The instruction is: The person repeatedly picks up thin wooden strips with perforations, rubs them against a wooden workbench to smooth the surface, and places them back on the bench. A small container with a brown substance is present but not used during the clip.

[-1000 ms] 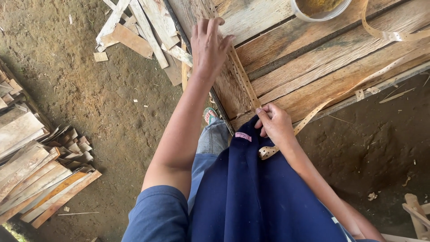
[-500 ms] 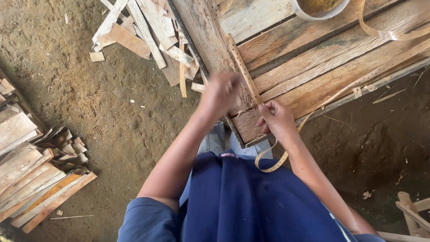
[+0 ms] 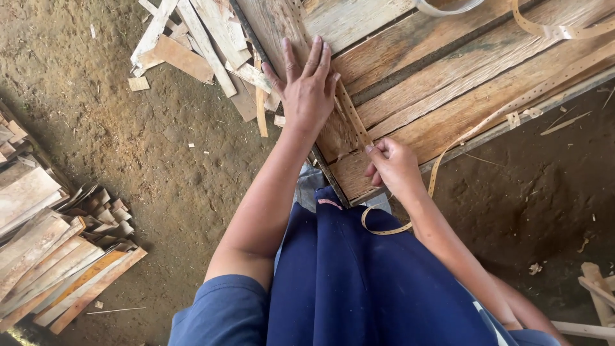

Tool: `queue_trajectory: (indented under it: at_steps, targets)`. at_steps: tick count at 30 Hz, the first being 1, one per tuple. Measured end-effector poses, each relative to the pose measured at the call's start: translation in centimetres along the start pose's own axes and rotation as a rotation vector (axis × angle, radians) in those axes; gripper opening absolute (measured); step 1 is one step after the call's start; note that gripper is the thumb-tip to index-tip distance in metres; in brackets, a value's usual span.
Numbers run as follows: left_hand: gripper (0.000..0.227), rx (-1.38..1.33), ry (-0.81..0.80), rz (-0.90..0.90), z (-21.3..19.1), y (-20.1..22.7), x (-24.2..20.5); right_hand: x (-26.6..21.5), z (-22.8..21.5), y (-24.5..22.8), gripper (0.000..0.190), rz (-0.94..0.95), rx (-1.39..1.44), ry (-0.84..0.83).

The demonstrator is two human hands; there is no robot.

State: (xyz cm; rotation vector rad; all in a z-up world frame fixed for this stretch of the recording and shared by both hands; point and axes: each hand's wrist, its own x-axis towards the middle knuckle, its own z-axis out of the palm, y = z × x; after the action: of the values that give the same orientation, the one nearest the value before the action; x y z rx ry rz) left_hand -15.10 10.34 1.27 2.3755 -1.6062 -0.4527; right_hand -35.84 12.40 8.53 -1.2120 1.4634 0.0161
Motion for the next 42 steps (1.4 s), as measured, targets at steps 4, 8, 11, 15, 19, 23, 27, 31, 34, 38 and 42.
queue_trajectory:
  at_steps: [4, 8, 11, 15, 19, 23, 27, 31, 34, 38, 42]
  targets:
    - [0.064, 0.007, -0.045, 0.0, -0.8, 0.3, -0.1, -0.2, 0.0, -0.4, 0.025, 0.0, -0.009, 0.003]
    - [0.083, 0.066, -0.261, -0.02, -2.3, 0.8, 0.0, -0.2, 0.1, -0.9, 0.026, 0.044, -0.02, -0.003]
    - [0.093, 0.106, -0.389, -0.028, -3.0, 1.1, 0.1, -0.3, 0.0, -1.2, 0.027, 0.072, -0.021, -0.003]
    - [0.105, 0.144, -0.338, 0.022, -1.5, 0.3, -0.2, -0.3, 0.1, -1.4, 0.024, 0.066, -0.027, -0.005]
    - [0.097, 0.246, -0.284, -0.018, -1.5, 2.4, -2.3, -0.4, 0.1, -1.6, 0.023, 0.064, -0.053, -0.008]
    - [0.055, 0.076, -0.056, 0.062, 1.6, 3.8, -5.7, 0.5, 0.5, -0.3, 0.027, 0.008, -0.054, 0.022]
    - [0.062, 0.015, -0.125, 0.037, 2.2, 4.0, -6.8, 0.4, 0.5, -0.1, 0.032, -0.039, -0.107, 0.051]
    - [0.086, 0.007, -0.225, 0.055, 0.9, 4.0, -6.7, 0.1, 0.4, -0.7, 0.033, -0.036, -0.126, 0.069]
    - [0.095, -0.001, -0.32, 0.041, 0.2, 4.4, -6.7, 0.8, 0.3, 0.2, 0.035, 0.0, -0.226, 0.062]
    - [0.11, 0.013, -0.299, 0.078, 0.3, 4.2, -6.9, 0.1, -0.1, 0.0, 0.031, 0.003, -0.192, 0.033]
    - [0.126, 0.028, -0.299, 0.094, 0.5, 4.2, -7.0, -0.1, -0.4, 0.7, 0.025, -0.052, -0.245, 0.005]
